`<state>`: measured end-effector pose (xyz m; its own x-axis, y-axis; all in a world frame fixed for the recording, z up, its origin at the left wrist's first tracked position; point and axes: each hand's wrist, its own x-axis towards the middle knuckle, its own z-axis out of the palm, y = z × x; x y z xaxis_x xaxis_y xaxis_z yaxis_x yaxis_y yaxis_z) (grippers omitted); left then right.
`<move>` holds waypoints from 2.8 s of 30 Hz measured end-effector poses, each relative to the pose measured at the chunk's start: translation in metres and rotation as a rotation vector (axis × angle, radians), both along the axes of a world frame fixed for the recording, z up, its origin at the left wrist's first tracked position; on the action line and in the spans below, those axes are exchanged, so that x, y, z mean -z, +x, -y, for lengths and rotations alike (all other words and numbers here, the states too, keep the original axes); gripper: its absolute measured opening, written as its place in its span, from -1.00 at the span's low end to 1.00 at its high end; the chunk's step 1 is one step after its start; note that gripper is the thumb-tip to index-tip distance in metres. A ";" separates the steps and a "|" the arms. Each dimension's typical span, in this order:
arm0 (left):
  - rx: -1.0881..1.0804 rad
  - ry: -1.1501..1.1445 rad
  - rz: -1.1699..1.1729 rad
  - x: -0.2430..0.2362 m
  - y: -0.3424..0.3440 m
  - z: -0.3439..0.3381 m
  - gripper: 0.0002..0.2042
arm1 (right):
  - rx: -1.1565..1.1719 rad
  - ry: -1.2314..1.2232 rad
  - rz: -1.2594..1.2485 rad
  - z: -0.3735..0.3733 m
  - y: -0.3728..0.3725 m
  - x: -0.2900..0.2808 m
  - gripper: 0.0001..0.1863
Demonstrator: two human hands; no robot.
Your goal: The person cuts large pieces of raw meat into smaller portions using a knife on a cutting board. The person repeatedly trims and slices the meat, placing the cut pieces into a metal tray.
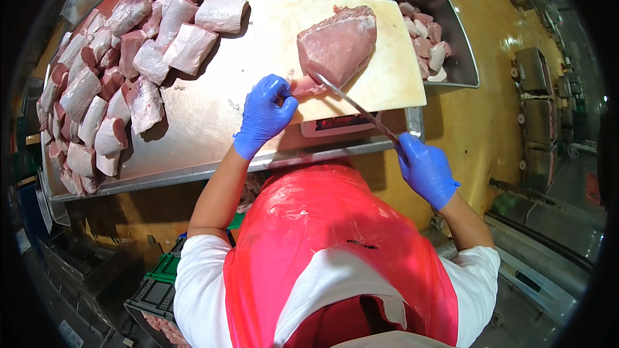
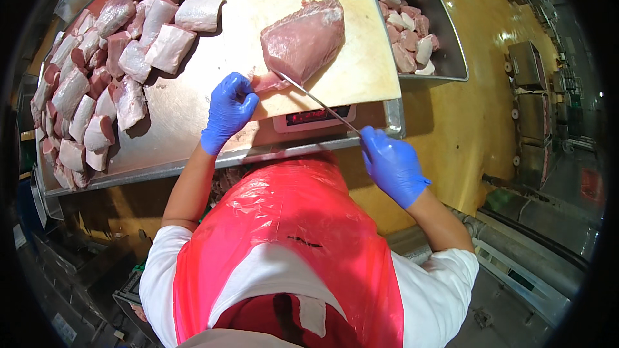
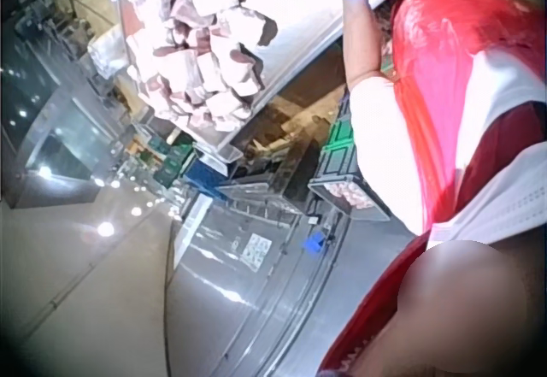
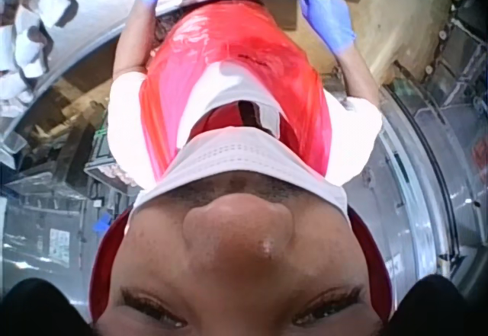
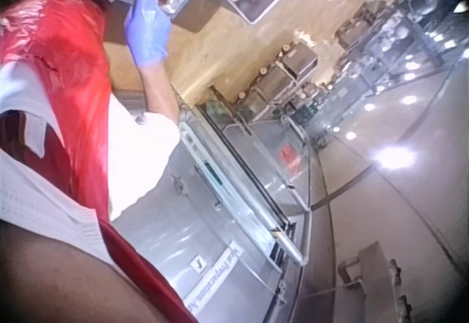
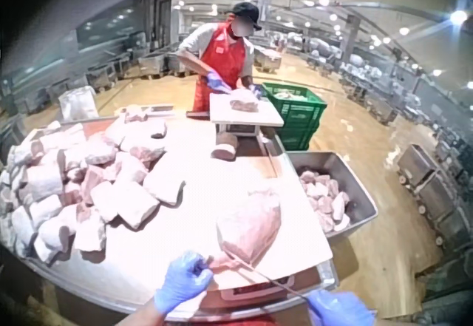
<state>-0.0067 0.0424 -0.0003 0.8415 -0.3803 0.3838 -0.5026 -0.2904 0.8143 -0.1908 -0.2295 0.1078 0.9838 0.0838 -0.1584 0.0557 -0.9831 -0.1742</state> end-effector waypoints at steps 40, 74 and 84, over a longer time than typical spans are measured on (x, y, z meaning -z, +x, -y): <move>-0.234 -0.256 -0.199 0.008 0.013 0.076 -0.52 | 0.112 0.947 0.372 0.066 0.201 0.102 -0.61; -0.181 0.023 0.168 0.012 -0.030 0.053 -0.89 | -0.081 0.347 0.174 -0.018 0.073 0.059 -0.80; 0.085 -0.054 -0.027 -0.011 -0.045 0.038 -0.88 | -0.100 0.278 0.075 -0.034 0.088 0.059 -0.78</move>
<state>-0.0513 0.0045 0.0110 0.8173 -0.4301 0.3834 -0.5015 -0.2034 0.8409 -0.1027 -0.1954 0.0490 0.9765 0.2113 -0.0432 0.1731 -0.8872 -0.4277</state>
